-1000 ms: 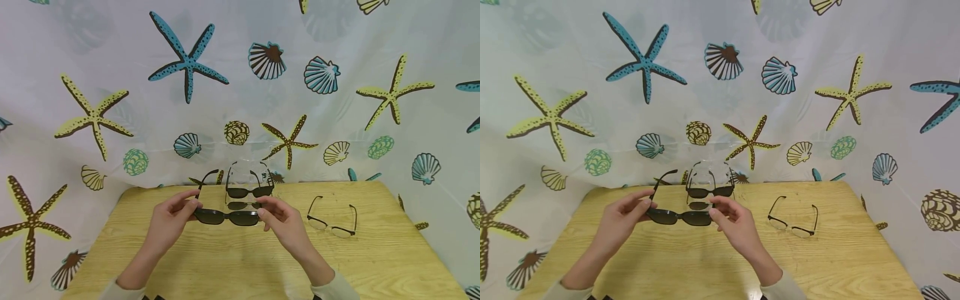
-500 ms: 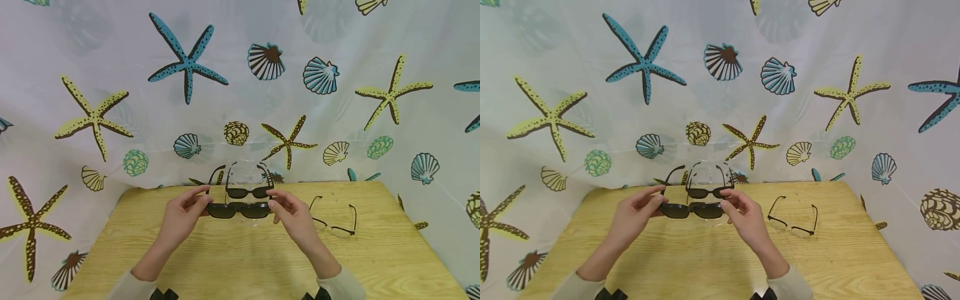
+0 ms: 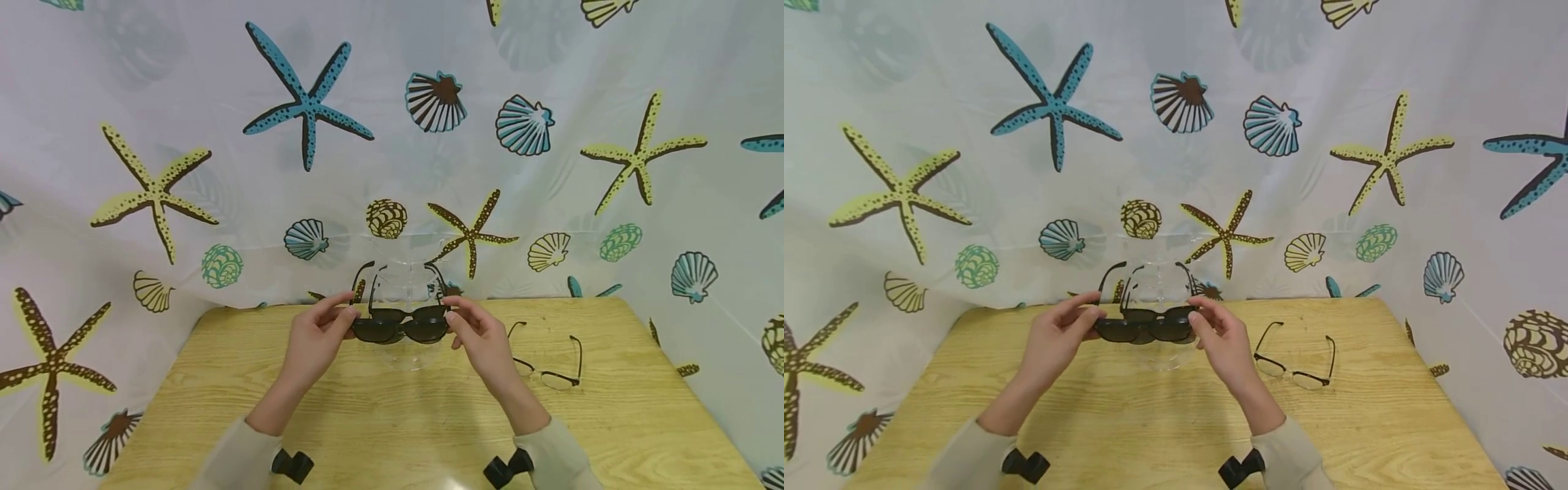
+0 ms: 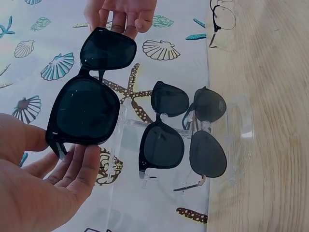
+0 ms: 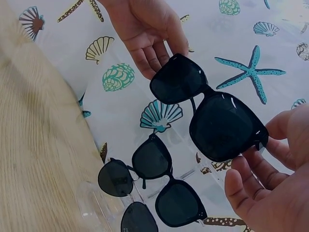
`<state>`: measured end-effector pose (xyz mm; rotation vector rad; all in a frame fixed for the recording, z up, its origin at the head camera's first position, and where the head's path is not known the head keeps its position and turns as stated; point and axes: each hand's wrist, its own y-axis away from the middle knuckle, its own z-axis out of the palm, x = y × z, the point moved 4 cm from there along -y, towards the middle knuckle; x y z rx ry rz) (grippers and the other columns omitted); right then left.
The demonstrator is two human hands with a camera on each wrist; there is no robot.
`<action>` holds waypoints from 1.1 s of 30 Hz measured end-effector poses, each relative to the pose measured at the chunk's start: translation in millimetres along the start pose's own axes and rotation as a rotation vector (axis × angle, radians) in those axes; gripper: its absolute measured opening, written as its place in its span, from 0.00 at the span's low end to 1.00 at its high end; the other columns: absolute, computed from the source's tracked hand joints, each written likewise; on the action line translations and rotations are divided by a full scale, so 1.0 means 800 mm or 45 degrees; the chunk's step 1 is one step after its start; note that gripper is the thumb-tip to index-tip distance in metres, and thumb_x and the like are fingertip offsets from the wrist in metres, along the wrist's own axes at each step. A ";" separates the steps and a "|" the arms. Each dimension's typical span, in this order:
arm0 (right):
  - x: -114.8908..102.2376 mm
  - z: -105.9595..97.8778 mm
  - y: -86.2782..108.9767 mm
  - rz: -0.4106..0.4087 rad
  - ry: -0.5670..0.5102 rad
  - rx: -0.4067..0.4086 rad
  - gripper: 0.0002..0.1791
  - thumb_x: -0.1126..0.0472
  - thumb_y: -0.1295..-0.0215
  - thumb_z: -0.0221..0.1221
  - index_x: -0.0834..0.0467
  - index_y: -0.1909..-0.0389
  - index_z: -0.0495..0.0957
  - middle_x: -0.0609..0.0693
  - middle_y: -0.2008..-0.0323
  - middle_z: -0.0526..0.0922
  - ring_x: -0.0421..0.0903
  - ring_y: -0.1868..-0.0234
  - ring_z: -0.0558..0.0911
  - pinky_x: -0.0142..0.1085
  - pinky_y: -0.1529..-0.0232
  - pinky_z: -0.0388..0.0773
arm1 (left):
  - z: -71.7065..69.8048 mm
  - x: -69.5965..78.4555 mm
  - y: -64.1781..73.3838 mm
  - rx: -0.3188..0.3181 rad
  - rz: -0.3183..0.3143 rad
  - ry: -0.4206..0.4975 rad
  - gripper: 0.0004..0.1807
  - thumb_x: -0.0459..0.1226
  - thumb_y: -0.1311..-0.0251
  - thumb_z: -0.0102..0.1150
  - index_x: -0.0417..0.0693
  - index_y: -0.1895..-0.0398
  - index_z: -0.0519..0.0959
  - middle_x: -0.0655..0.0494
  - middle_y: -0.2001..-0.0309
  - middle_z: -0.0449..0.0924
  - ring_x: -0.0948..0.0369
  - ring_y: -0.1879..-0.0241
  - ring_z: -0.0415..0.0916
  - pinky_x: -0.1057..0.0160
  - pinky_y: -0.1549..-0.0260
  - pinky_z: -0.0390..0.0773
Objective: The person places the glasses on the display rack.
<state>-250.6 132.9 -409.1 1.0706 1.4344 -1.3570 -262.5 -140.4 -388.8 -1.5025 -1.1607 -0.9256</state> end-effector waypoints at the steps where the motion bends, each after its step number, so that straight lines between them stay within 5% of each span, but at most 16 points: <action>1: 0.001 0.000 -0.001 0.001 0.001 0.003 0.18 0.63 0.20 0.58 0.60 0.35 0.79 0.56 0.56 0.81 0.40 0.62 0.80 0.32 0.64 0.82 | 0.001 0.000 -0.002 -0.001 -0.003 0.006 0.20 0.36 0.23 0.60 0.43 0.32 0.80 0.34 0.48 0.86 0.67 0.62 0.89 0.63 0.56 0.89; 6: 0.003 -0.001 -0.009 0.001 0.015 0.007 0.20 0.63 0.20 0.57 0.62 0.32 0.78 0.59 0.53 0.81 0.40 0.60 0.80 0.31 0.64 0.81 | 0.005 -0.001 -0.010 0.002 -0.017 0.012 0.21 0.37 0.22 0.59 0.44 0.30 0.79 0.34 0.45 0.85 0.65 0.59 0.89 0.64 0.55 0.88; 13: 0.010 -0.002 -0.022 0.039 0.031 0.047 0.19 0.62 0.19 0.56 0.57 0.32 0.79 0.59 0.49 0.83 0.45 0.58 0.80 0.34 0.63 0.82 | 0.009 -0.006 -0.023 0.014 -0.024 -0.031 0.20 0.38 0.21 0.56 0.44 0.30 0.78 0.36 0.44 0.86 0.46 0.50 0.88 0.62 0.54 0.88; 25: 0.015 -0.006 -0.045 0.060 0.073 0.084 0.19 0.60 0.18 0.56 0.56 0.31 0.79 0.62 0.42 0.83 0.46 0.57 0.80 0.35 0.63 0.82 | 0.016 -0.007 -0.050 0.061 0.002 -0.105 0.20 0.39 0.23 0.60 0.47 0.32 0.81 0.39 0.48 0.88 0.48 0.53 0.90 0.63 0.56 0.89; 30: 0.016 -0.006 -0.054 0.051 0.087 0.090 0.21 0.60 0.19 0.56 0.55 0.30 0.77 0.65 0.46 0.81 0.41 0.59 0.79 0.32 0.63 0.81 | 0.018 -0.008 -0.058 0.039 -0.023 -0.109 0.24 0.40 0.25 0.62 0.47 0.29 0.78 0.38 0.43 0.86 0.47 0.46 0.88 0.63 0.53 0.88; 33: 0.017 -0.006 -0.059 0.050 0.093 0.090 0.21 0.60 0.19 0.56 0.54 0.29 0.77 0.64 0.46 0.81 0.46 0.55 0.80 0.31 0.64 0.80 | 0.019 -0.011 -0.062 0.014 -0.045 -0.118 0.26 0.40 0.25 0.63 0.49 0.26 0.76 0.37 0.37 0.82 0.46 0.40 0.84 0.58 0.47 0.87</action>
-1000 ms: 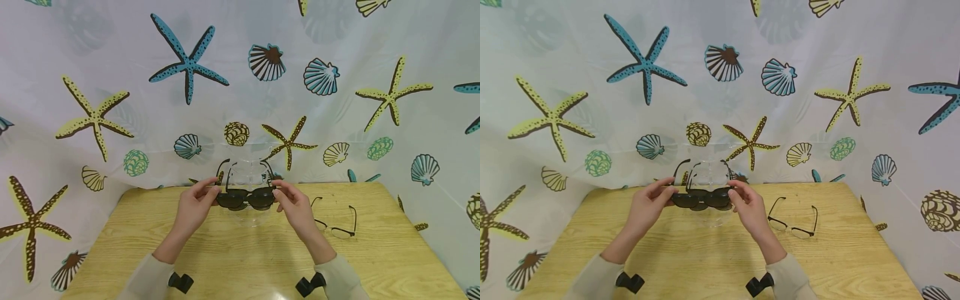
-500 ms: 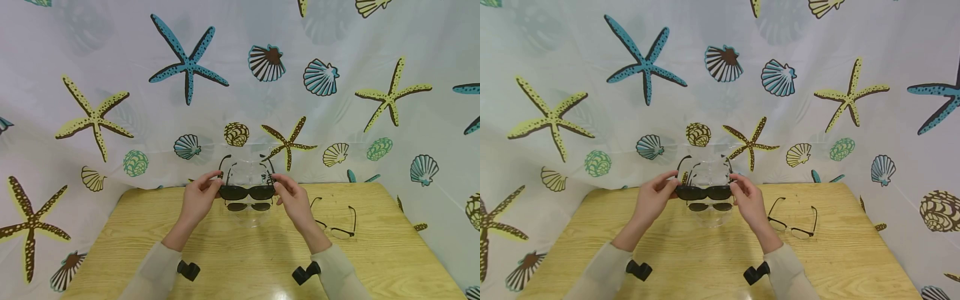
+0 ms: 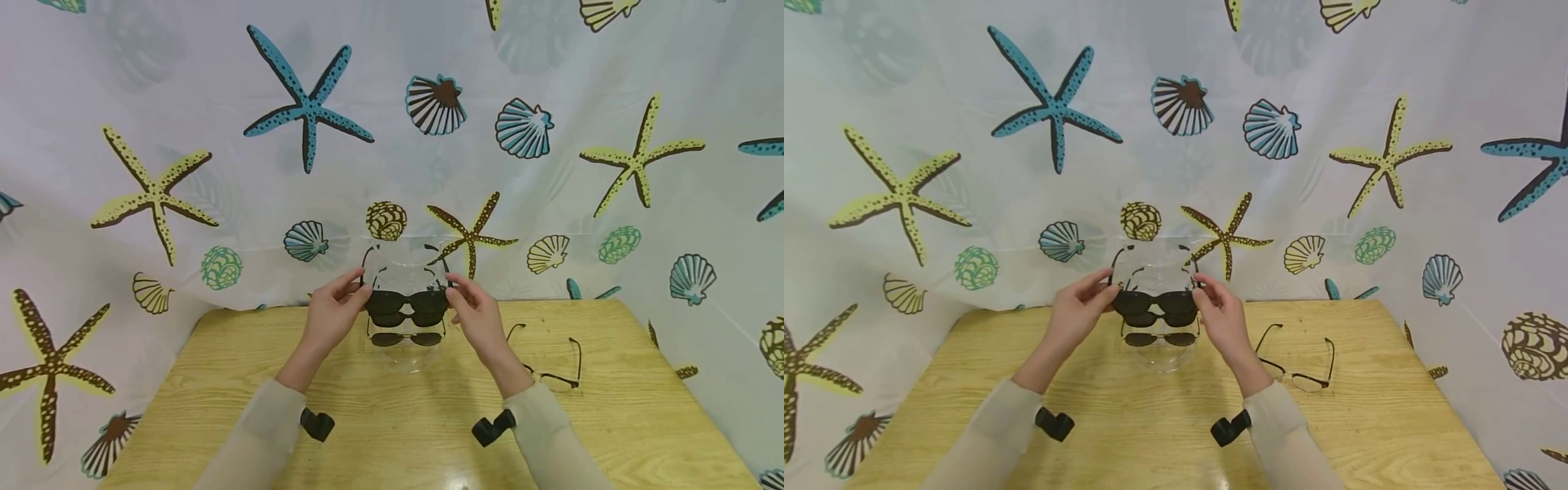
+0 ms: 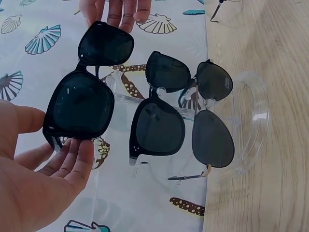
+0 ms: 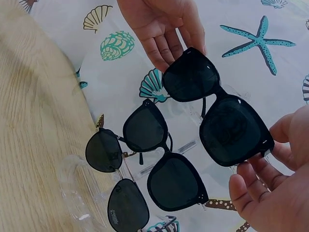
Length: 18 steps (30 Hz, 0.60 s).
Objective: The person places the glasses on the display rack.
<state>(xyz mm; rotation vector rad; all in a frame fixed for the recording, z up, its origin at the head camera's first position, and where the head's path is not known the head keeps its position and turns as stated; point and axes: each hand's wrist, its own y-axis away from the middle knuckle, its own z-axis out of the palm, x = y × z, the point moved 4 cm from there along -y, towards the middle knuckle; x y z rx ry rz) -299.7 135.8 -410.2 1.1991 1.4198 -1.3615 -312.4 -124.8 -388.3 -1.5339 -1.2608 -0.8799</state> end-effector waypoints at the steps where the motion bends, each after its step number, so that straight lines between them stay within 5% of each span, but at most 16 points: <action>1: 0.000 0.000 -0.002 -0.003 0.007 0.001 0.21 0.60 0.18 0.56 0.54 0.29 0.77 0.64 0.46 0.81 0.49 0.53 0.80 0.30 0.64 0.79 | 0.000 -0.001 -0.001 -0.007 -0.002 -0.011 0.27 0.41 0.25 0.63 0.50 0.25 0.75 0.37 0.36 0.81 0.46 0.38 0.83 0.56 0.45 0.86; 5: 0.003 0.002 -0.009 -0.002 0.016 0.003 0.22 0.60 0.18 0.55 0.54 0.28 0.76 0.64 0.45 0.81 0.59 0.48 0.79 0.29 0.64 0.78 | 0.004 -0.005 -0.006 -0.019 0.015 -0.030 0.28 0.41 0.24 0.62 0.51 0.23 0.73 0.37 0.32 0.79 0.46 0.34 0.80 0.48 0.39 0.83; 18: 0.009 0.003 -0.027 0.014 0.018 0.016 0.21 0.60 0.18 0.55 0.55 0.28 0.76 0.65 0.44 0.81 0.57 0.49 0.78 0.28 0.66 0.77 | 0.013 -0.008 -0.018 0.015 0.022 -0.061 0.28 0.42 0.24 0.61 0.50 0.23 0.73 0.37 0.31 0.78 0.45 0.33 0.80 0.45 0.37 0.81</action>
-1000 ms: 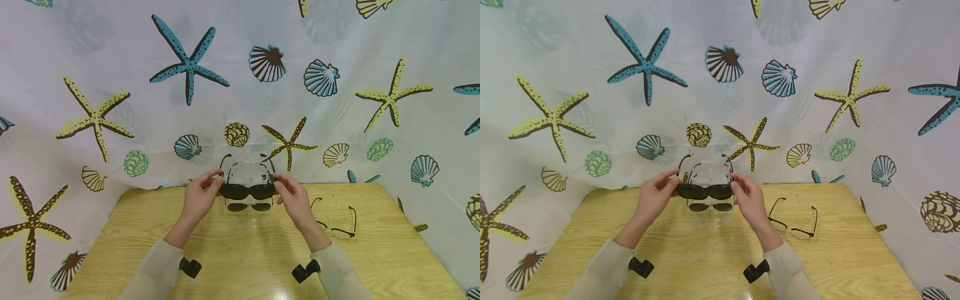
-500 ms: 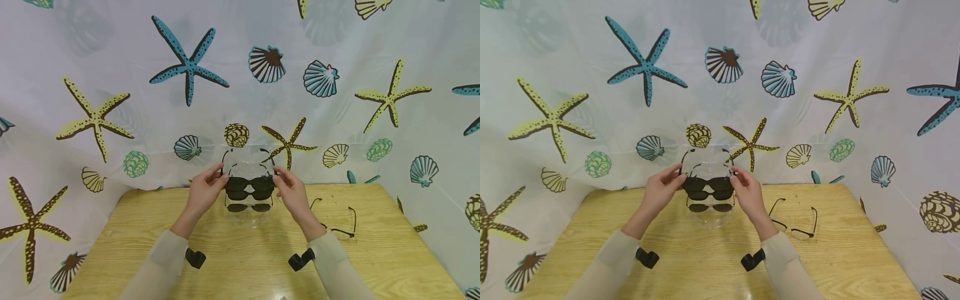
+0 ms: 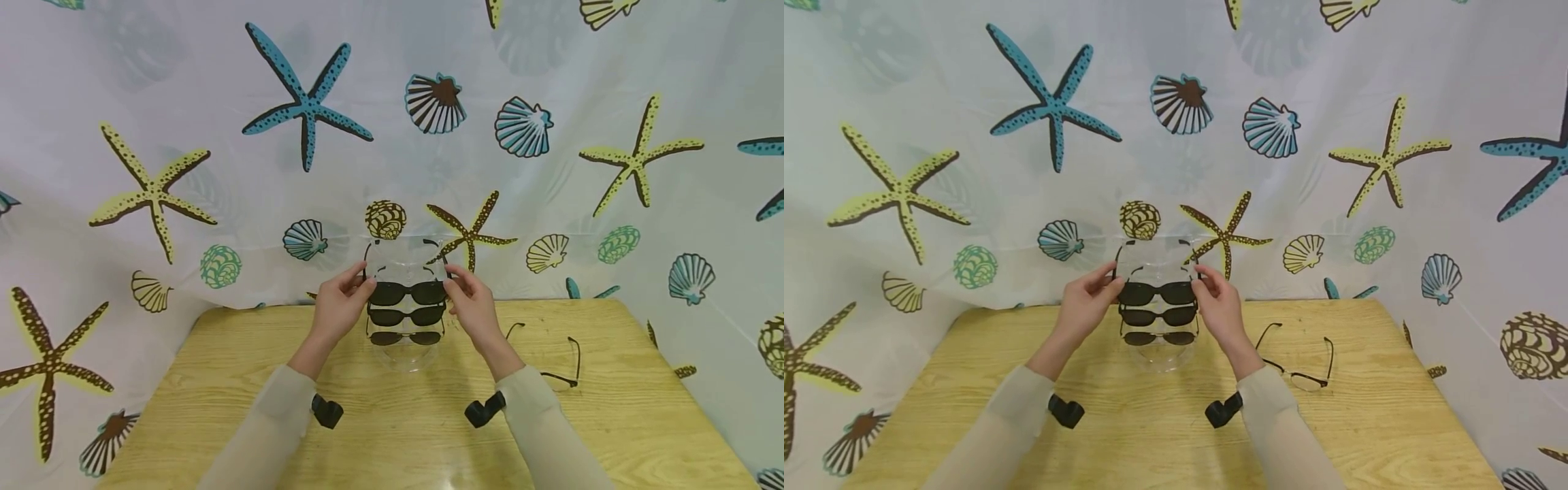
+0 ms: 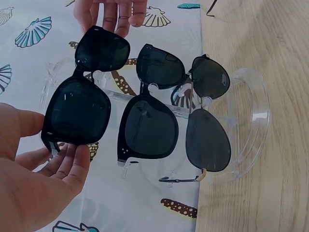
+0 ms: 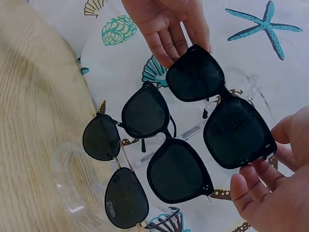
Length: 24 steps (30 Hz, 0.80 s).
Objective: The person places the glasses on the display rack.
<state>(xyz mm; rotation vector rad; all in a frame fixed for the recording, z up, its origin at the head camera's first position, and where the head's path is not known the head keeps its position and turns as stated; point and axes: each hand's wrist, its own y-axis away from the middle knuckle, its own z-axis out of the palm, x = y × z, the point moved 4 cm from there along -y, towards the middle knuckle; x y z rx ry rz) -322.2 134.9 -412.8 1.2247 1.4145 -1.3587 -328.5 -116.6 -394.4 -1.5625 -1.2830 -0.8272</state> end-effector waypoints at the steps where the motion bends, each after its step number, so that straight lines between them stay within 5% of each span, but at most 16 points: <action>1: 0.000 0.000 -0.001 0.000 0.003 0.000 0.21 0.60 0.18 0.55 0.55 0.28 0.75 0.65 0.44 0.81 0.57 0.50 0.78 0.28 0.66 0.77 | 0.000 0.000 -0.001 0.002 -0.003 -0.002 0.28 0.42 0.23 0.60 0.49 0.23 0.72 0.37 0.31 0.78 0.45 0.33 0.79 0.45 0.37 0.81; 24: 0.011 -0.001 -0.010 0.040 0.029 0.006 0.21 0.60 0.18 0.54 0.55 0.29 0.76 0.65 0.44 0.81 0.38 0.62 0.76 0.29 0.67 0.77 | 0.011 -0.012 -0.007 0.018 -0.023 -0.012 0.29 0.43 0.24 0.61 0.48 0.23 0.72 0.37 0.36 0.82 0.45 0.36 0.82 0.43 0.39 0.82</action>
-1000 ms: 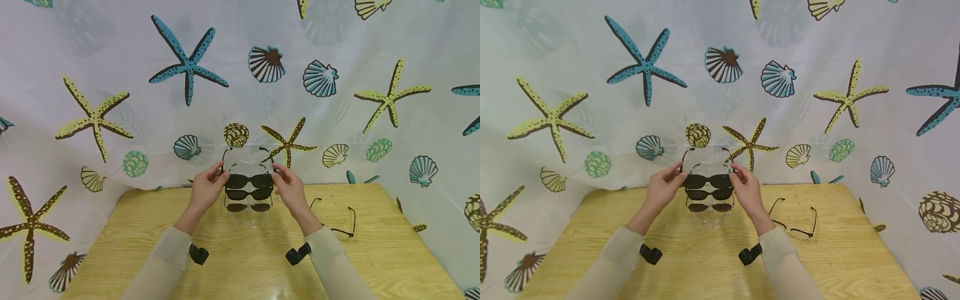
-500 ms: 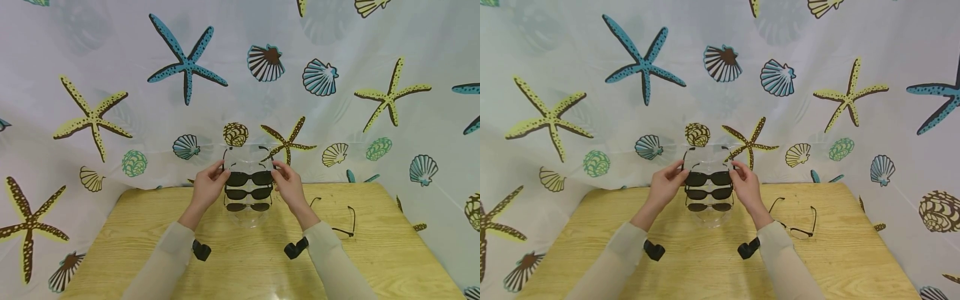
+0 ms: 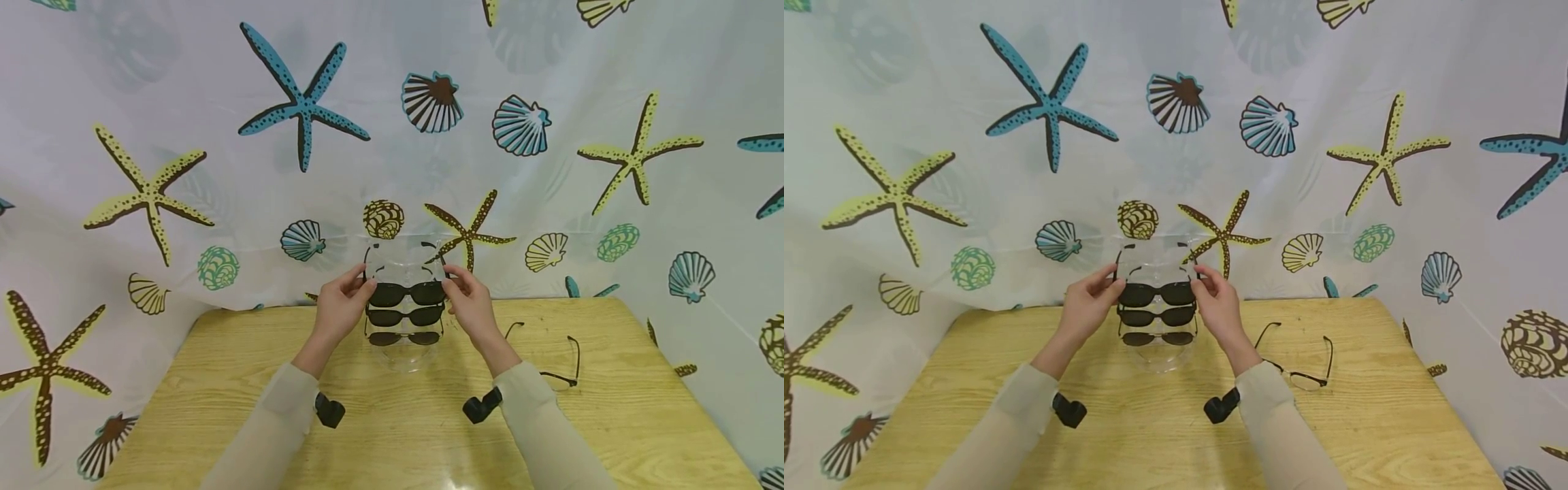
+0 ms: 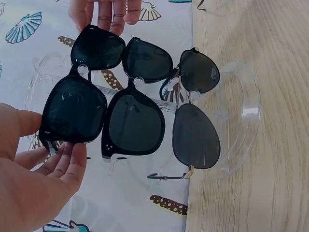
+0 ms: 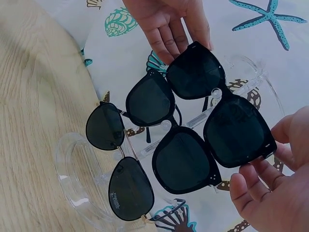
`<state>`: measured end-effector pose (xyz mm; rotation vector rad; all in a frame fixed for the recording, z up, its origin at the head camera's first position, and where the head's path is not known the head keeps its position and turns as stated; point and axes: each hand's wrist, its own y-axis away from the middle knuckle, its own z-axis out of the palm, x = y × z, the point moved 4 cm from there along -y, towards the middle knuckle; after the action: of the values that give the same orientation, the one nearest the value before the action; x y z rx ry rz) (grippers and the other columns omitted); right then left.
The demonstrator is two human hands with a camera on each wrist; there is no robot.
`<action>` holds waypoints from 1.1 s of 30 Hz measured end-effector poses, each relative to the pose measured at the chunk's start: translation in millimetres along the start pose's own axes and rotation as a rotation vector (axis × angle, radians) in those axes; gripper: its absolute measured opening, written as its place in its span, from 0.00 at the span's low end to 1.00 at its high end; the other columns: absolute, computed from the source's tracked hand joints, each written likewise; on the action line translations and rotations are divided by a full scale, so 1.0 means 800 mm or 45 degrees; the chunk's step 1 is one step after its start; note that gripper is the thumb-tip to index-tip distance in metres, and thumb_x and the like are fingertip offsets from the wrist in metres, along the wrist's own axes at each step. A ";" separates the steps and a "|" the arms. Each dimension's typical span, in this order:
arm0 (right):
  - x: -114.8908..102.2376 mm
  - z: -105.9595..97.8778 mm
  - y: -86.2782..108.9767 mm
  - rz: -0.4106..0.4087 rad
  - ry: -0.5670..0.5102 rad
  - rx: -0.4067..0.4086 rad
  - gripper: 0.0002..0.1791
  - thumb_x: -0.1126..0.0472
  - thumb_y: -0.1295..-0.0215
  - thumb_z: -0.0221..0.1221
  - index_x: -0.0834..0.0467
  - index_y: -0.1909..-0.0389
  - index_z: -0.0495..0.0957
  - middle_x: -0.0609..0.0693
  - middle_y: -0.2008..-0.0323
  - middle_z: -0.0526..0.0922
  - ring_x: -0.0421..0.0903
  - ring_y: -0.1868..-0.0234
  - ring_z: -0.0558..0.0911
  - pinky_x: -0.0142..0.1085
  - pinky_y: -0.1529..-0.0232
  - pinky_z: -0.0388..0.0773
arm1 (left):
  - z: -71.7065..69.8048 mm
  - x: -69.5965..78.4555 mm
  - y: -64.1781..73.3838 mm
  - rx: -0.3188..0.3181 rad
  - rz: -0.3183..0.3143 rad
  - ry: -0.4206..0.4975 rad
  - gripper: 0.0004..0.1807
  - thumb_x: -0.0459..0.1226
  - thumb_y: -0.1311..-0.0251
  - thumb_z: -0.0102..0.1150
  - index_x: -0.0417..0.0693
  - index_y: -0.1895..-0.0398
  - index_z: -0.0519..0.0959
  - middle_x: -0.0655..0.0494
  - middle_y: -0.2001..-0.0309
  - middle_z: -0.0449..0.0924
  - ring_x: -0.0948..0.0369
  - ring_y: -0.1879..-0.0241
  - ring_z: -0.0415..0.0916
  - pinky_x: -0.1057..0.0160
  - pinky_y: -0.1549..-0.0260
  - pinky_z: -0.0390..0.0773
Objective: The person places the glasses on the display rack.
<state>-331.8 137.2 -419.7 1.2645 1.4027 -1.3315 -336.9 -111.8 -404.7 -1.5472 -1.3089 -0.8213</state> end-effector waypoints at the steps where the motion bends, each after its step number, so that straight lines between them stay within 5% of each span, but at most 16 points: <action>1: 0.000 0.000 0.000 0.003 -0.002 0.000 0.21 0.60 0.18 0.54 0.55 0.29 0.76 0.65 0.44 0.81 0.38 0.62 0.76 0.28 0.67 0.76 | 0.000 0.000 0.000 0.002 0.001 -0.003 0.29 0.43 0.24 0.61 0.48 0.23 0.72 0.37 0.36 0.82 0.45 0.36 0.82 0.43 0.39 0.82; 17: 0.000 0.001 0.002 0.008 0.004 -0.002 0.22 0.59 0.18 0.54 0.55 0.28 0.75 0.65 0.43 0.82 0.39 0.60 0.76 0.29 0.67 0.76 | 0.000 0.001 0.003 0.026 0.046 -0.014 0.28 0.43 0.24 0.62 0.47 0.24 0.73 0.36 0.37 0.83 0.45 0.38 0.83 0.43 0.41 0.83; 33: 0.001 0.001 0.003 0.033 0.005 0.003 0.22 0.59 0.19 0.55 0.54 0.29 0.76 0.63 0.44 0.82 0.50 0.54 0.78 0.29 0.66 0.77 | -0.001 0.001 0.004 0.014 0.042 -0.031 0.29 0.44 0.25 0.62 0.49 0.24 0.73 0.38 0.41 0.85 0.46 0.43 0.85 0.45 0.45 0.84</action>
<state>-329.8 136.4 -421.3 1.2832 1.3833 -1.3140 -333.3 -112.4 -404.6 -1.5708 -1.3003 -0.7756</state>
